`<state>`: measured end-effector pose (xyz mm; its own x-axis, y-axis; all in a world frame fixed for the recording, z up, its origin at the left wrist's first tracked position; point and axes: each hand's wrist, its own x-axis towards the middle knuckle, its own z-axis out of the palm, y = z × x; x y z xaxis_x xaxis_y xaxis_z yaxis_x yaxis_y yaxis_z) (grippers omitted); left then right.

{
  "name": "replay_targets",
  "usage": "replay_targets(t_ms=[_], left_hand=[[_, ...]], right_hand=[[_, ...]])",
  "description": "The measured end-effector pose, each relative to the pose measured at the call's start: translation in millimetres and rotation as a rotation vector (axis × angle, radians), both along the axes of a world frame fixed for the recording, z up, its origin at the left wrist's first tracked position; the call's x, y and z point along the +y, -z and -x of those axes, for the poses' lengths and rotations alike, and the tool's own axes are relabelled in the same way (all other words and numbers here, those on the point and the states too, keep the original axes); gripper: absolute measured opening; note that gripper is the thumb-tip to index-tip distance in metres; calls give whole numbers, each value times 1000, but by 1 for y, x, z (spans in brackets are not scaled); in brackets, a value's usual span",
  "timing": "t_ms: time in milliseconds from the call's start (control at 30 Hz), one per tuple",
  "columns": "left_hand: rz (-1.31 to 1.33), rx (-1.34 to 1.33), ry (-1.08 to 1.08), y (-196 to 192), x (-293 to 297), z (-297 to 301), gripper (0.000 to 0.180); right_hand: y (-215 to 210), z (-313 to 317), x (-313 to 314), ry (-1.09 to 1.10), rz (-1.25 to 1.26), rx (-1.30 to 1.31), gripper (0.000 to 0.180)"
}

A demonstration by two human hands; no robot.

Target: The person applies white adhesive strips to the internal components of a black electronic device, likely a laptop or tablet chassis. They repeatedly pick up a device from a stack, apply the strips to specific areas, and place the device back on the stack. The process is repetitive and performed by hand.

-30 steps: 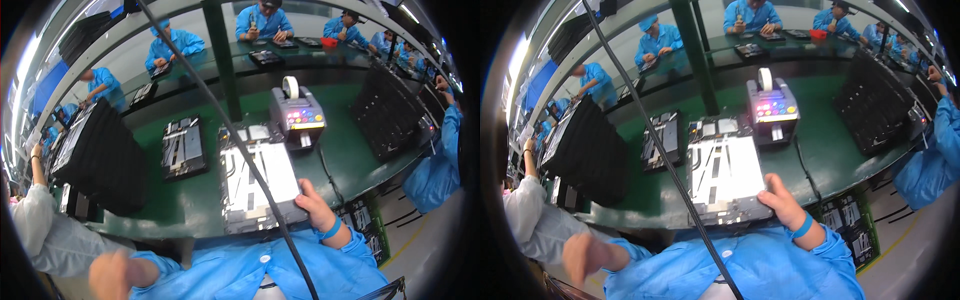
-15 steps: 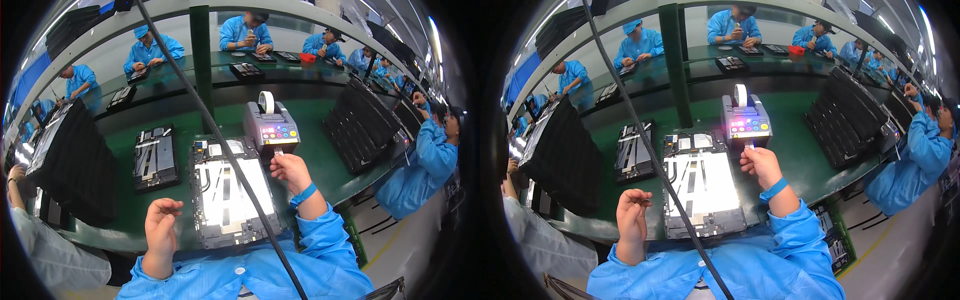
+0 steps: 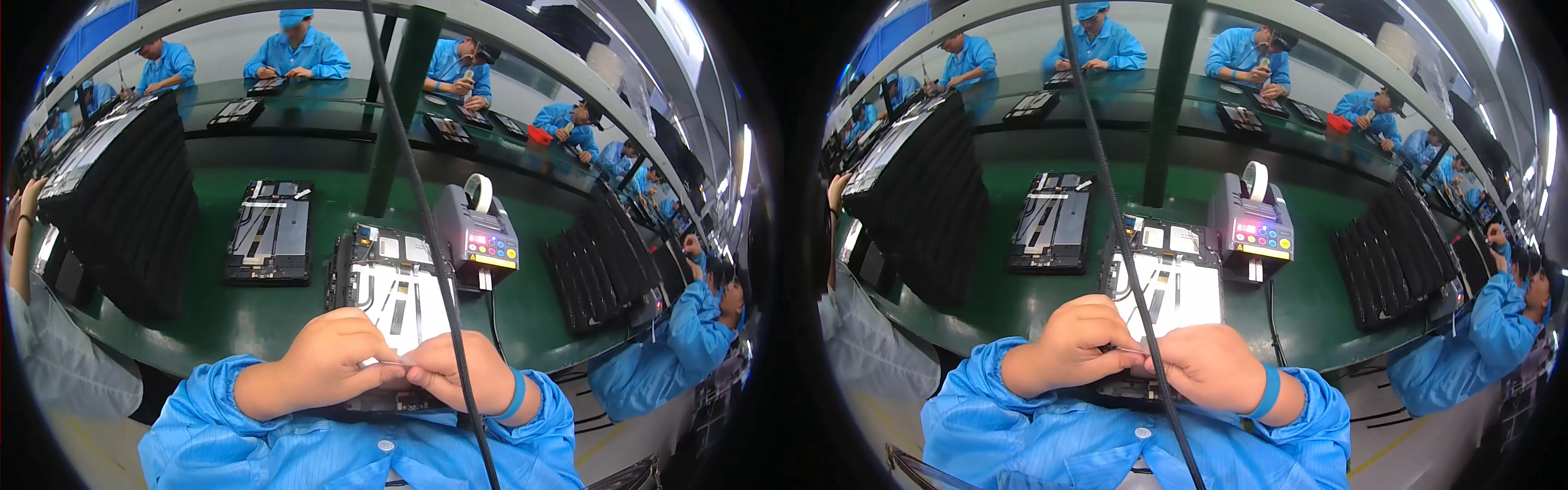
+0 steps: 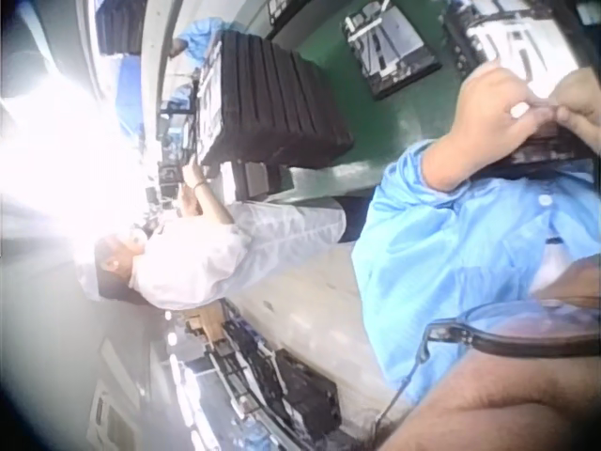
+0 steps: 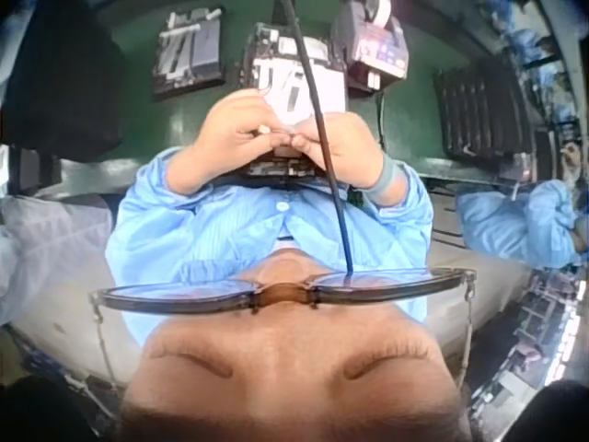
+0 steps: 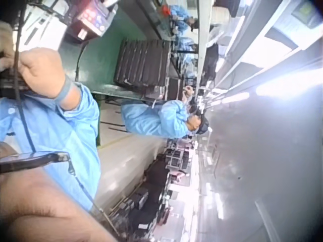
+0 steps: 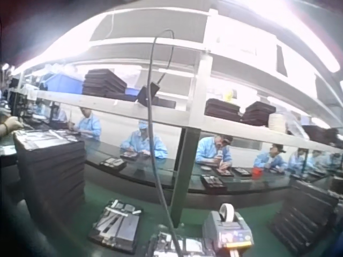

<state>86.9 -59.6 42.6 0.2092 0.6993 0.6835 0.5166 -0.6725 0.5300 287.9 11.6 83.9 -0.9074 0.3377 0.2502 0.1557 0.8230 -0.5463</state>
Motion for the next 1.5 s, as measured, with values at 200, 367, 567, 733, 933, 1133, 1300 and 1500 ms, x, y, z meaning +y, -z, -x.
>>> replay_targets(t_ms=[200,367,567,733,933,1133,1300,1500], left_hand=[[-88,-148,-59,7,10,8,11],[-101,-133,-90,10,19,17,17],[-184,95,-408,23,50,46,34],[-44,104,-453,38,57,53,37],[17,121,-370,45,59,60,38],[39,121,-316,49,63,62,38],[46,62,-335,56,65,62,41],[66,97,-310,62,74,65,55]], right_hand=[[6,6,11,199,-166,259,13],[4,27,32,32,-165,263,10],[2,48,78,179,-79,194,13],[11,85,100,154,-147,56,25],[11,111,125,-7,-84,97,31],[17,114,128,91,23,-48,28],[30,106,126,272,205,-87,29],[8,101,125,239,286,-74,34]])
